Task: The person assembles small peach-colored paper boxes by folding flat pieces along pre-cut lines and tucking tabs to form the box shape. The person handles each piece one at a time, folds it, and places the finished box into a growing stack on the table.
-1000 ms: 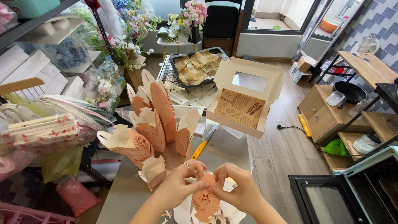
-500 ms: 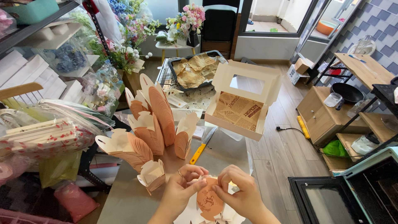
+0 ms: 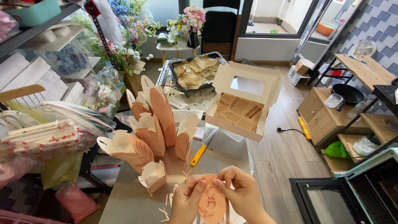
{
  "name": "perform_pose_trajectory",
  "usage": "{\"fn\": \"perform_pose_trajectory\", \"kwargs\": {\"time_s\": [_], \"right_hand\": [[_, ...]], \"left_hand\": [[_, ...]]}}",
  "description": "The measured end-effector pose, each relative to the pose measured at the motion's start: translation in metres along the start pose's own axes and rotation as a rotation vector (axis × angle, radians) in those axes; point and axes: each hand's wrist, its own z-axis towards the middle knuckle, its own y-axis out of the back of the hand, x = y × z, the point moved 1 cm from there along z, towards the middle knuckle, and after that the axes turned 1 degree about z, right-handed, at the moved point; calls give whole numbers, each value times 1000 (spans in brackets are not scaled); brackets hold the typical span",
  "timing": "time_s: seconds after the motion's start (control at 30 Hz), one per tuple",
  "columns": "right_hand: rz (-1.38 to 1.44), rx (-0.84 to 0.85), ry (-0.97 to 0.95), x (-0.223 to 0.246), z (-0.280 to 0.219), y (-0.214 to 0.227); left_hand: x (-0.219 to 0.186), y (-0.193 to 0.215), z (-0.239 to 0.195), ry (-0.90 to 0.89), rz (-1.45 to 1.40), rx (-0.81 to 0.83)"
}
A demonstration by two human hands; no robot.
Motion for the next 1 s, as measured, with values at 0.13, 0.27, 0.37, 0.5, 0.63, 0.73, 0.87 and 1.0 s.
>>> {"fn": "perform_pose_trajectory", "kwargs": {"time_s": [0.13, 0.27, 0.37, 0.5, 0.63, 0.73, 0.87, 1.0], "right_hand": [[117, -53, -110, -7, 1, -1], [228, -133, -170, -12, 1, -4], [263, -244, -264, -16, 4, -8], [289, -289, -225, -16, 4, -10], [210, -182, -133, -11, 3, -6], [197, -176, -146, -10, 0, -4], [150, -130, 0, -7, -4, -4], [172, -123, 61, -1, -1, -7]], "left_hand": [[-15, -5, 2, 460, -561, 11], [-37, -6, 4, 476, -650, 164], [-41, -15, 5, 371, -464, 133], [-36, -23, 1, 327, -263, -23], [-27, -18, 2, 468, -692, 21], [-18, -17, 3, 434, -531, -61], [-13, -16, -1, 195, -150, -78], [-20, -16, -9, 90, -43, 0]]}}
